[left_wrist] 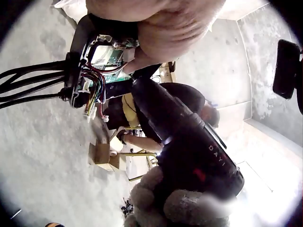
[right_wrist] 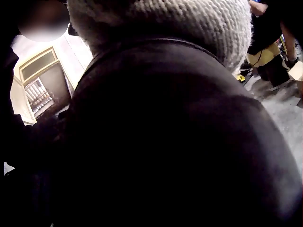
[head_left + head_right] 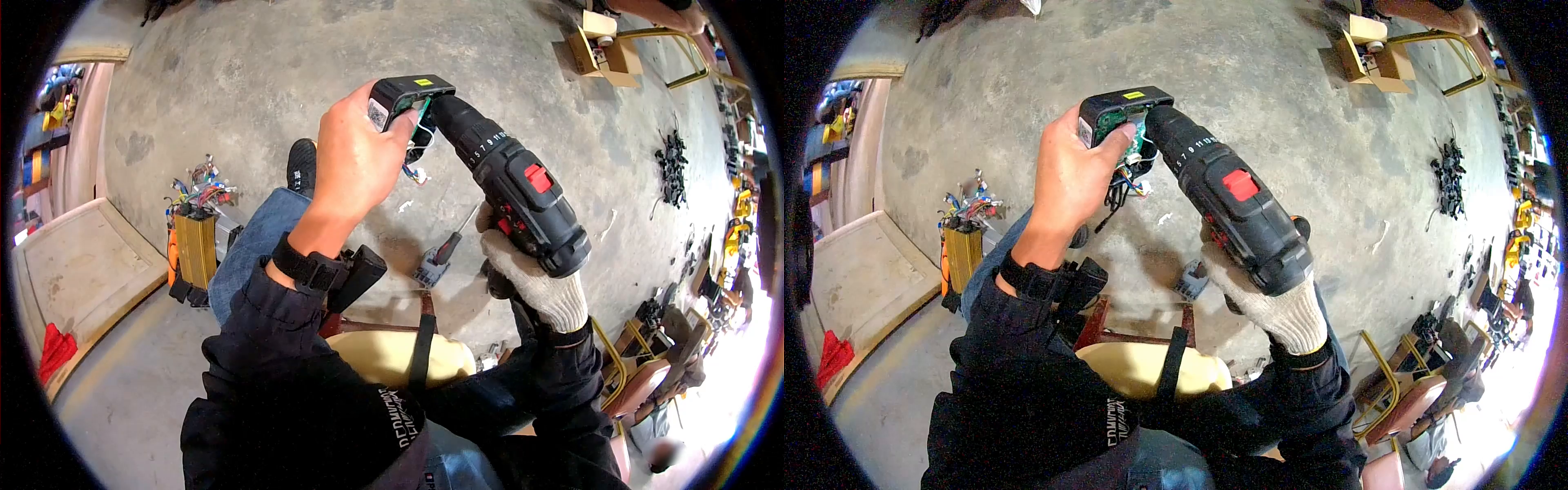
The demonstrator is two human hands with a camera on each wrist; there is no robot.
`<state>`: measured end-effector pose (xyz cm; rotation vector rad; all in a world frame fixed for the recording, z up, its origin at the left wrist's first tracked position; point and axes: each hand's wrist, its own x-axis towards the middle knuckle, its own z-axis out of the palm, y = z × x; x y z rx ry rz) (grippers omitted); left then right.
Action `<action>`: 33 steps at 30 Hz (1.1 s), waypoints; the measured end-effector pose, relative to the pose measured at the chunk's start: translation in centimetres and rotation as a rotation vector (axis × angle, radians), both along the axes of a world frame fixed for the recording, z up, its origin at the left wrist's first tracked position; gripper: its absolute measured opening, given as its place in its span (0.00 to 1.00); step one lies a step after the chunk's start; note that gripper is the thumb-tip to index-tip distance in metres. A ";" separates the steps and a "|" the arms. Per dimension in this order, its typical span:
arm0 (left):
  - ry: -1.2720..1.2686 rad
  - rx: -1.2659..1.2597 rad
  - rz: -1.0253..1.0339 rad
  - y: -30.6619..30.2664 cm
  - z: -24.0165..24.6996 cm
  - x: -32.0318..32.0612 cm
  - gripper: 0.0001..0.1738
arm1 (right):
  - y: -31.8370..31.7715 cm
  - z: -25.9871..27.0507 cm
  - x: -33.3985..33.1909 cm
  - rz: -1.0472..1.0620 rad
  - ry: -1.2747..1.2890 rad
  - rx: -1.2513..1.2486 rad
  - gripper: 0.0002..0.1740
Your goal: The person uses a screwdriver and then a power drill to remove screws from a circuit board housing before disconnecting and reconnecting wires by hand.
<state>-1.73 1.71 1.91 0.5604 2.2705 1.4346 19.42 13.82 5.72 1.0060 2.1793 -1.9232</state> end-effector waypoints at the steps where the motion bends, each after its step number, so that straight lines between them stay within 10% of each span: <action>1: -0.012 0.003 -0.003 0.0 0.1 0.0 0.13 | 0.0 -0.1 0.1 -0.013 -0.002 -0.019 0.18; 27: 0.035 -0.054 -0.055 -0.2 0.0 -0.4 0.14 | 0.1 -0.9 0.1 0.025 0.068 0.036 0.10; 33: -0.282 0.062 0.047 0.0 -0.7 -1.0 0.14 | 0.3 0.6 -0.7 0.015 0.032 0.085 0.14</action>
